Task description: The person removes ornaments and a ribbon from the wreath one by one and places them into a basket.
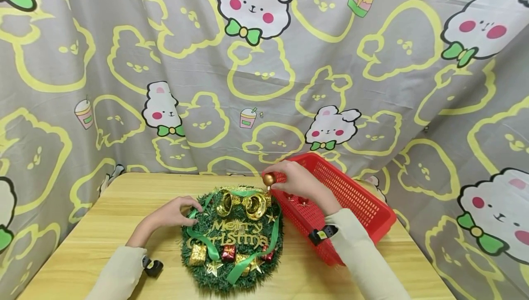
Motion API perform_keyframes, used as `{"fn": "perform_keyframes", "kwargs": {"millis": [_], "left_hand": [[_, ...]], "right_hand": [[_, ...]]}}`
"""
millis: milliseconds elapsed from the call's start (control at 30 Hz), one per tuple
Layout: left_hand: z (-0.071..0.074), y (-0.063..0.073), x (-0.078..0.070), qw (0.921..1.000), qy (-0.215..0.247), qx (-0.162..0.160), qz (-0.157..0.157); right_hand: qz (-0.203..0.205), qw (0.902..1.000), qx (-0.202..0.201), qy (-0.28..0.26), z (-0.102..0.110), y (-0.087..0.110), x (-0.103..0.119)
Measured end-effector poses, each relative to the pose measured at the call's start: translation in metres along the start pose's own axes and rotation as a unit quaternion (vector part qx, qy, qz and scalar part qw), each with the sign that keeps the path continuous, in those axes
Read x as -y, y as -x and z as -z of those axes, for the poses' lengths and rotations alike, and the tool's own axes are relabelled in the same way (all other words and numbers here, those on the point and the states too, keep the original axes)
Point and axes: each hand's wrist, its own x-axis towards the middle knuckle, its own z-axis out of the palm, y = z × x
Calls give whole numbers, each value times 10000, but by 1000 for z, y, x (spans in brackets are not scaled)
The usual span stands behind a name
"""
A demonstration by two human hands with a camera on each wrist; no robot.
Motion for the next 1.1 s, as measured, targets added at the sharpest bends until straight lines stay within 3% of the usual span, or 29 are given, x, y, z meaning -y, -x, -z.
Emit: {"fn": "perform_keyframes", "kwargs": {"millis": [167,533,1100], "left_hand": [[0,1,-2,10000,24,-3,55],[0,2,-3,10000,54,-10,82],[0,2,-4,9999,102,-14,44]], "right_hand": [[-241,9995,-205,19,9,5,-22],[-1277,9912,-318,-168,10,21,-77],[-1704,9841,-498,-108,-11,36,-127]]}}
